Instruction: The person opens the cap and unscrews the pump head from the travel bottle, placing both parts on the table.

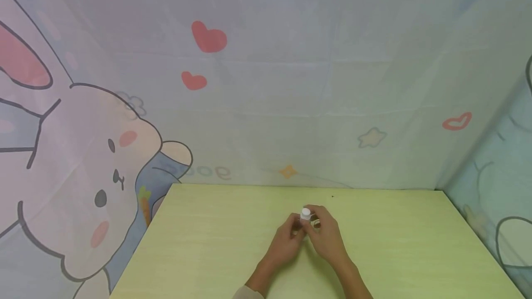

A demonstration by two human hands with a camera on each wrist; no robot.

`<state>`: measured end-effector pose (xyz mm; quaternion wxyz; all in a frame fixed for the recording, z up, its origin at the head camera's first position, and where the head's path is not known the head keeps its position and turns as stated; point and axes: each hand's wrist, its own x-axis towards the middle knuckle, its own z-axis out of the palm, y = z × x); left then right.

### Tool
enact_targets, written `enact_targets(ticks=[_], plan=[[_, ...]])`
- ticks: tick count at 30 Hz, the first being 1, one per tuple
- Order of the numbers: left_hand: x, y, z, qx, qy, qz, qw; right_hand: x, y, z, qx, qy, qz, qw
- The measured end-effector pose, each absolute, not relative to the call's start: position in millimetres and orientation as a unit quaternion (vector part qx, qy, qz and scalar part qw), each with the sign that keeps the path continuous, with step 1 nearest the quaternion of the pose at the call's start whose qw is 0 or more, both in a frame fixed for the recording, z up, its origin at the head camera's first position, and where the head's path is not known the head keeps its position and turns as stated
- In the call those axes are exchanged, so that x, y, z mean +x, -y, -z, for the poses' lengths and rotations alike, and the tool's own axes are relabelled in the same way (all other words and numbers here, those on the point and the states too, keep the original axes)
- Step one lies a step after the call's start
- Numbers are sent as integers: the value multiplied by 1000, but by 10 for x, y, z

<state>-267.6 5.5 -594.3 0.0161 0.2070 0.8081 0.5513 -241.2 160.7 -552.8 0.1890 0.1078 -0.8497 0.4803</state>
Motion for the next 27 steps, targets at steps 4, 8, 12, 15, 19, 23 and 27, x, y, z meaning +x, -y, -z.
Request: enact_targets(ticks=[4, 8, 12, 15, 19, 23, 27], plan=[[-2674, -54, 5939, 206, -809, -551, 16, -2404, -1602, 5516, 113, 848, -480, 193], [-2680, -55, 5941, 205, -805, -556, 18, -2415, -1602, 5517, 117, 847, -479, 200], [-2684, -56, 5941, 202, -805, -558, 21, -2431, -1606, 5528, 116, 849, -477, 197], [-2684, -53, 5941, 202, -805, -557, 20, -2436, -1609, 5531, 112, 852, -475, 191], [-2680, -44, 5948, 206, -803, -558, 18, -2432, -1610, 5522, 104, 853, -480, 177], [-2679, -39, 5961, 211, -800, -562, 15, -2421, -1604, 5510, 97, 853, -483, 172], [-2677, -38, 5955, 212, -798, -564, 19, -2417, -1594, 5504, 96, 849, -486, 182]])
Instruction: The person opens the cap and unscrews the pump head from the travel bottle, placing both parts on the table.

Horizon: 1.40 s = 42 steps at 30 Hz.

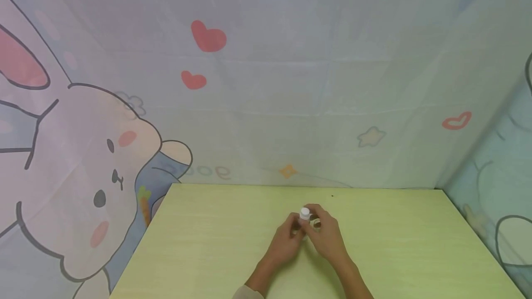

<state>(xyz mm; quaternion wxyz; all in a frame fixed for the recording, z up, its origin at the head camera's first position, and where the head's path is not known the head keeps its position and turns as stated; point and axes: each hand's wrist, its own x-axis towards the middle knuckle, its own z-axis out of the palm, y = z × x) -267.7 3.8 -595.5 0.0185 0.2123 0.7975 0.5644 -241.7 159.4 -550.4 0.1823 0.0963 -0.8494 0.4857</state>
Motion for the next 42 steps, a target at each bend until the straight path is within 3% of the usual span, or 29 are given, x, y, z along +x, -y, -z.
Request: enact_targets(ticks=[42], plan=[[-2688, -50, 5967, 217, -800, -559, 2, -2430, -1612, 5509, 99, 836, -506, 188]])
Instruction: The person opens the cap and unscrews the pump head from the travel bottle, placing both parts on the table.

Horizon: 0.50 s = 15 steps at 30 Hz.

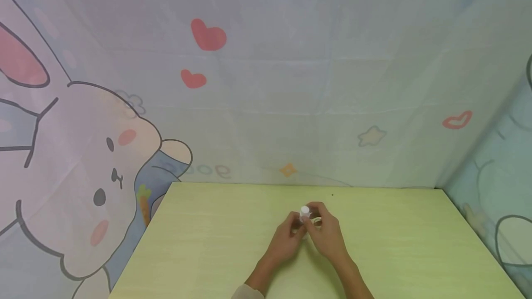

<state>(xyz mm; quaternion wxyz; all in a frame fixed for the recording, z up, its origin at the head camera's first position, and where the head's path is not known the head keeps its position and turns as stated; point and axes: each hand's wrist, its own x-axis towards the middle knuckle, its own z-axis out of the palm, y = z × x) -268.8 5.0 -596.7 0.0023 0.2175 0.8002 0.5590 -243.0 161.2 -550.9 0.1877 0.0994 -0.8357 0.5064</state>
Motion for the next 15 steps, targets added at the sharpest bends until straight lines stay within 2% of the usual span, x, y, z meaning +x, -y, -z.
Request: enact_targets(ticks=[15], plan=[[-2681, -49, 5969, 217, -803, -555, 2, -2430, -1607, 5516, 91, 834, -511, 187]])
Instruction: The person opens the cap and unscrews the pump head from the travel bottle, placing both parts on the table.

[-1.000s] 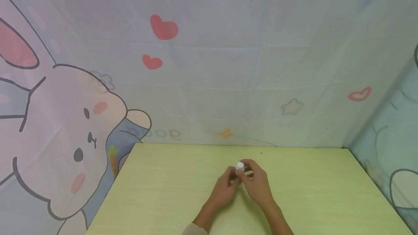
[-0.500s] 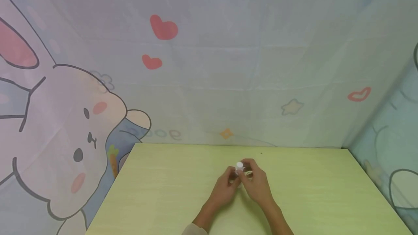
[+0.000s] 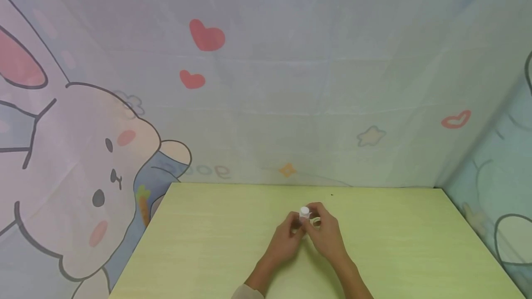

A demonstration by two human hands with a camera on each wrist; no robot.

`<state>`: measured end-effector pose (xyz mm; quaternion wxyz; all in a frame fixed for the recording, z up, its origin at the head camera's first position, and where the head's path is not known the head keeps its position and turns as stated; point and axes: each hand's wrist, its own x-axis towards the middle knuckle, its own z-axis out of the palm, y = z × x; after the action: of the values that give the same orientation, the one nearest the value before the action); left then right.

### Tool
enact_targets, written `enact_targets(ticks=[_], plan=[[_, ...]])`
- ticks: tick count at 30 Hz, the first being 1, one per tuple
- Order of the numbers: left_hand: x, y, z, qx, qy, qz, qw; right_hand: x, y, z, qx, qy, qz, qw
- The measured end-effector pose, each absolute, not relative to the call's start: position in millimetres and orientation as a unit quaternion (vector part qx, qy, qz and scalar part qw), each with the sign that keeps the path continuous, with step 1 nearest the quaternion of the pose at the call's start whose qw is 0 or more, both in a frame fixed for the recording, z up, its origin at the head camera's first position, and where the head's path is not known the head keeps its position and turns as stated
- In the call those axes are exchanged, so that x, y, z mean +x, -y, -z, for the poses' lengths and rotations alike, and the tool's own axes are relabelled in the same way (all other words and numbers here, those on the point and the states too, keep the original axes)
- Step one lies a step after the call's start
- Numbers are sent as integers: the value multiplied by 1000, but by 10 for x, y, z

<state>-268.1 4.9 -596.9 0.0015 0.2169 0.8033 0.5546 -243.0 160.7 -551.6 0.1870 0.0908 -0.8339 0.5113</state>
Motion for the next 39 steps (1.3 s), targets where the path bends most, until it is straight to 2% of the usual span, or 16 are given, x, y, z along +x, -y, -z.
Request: enact_targets(ticks=[23, 32, 39], plan=[[-2674, -50, 5939, 212, -800, -561, 22, -2438, -1611, 5526, 97, 838, -501, 193], [-2670, -42, 5962, 216, -803, -555, 10, -2430, -1598, 5510, 89, 840, -505, 176], [-2676, -48, 5960, 224, -801, -555, 2, -2444, -1583, 5521, 81, 841, -499, 192]])
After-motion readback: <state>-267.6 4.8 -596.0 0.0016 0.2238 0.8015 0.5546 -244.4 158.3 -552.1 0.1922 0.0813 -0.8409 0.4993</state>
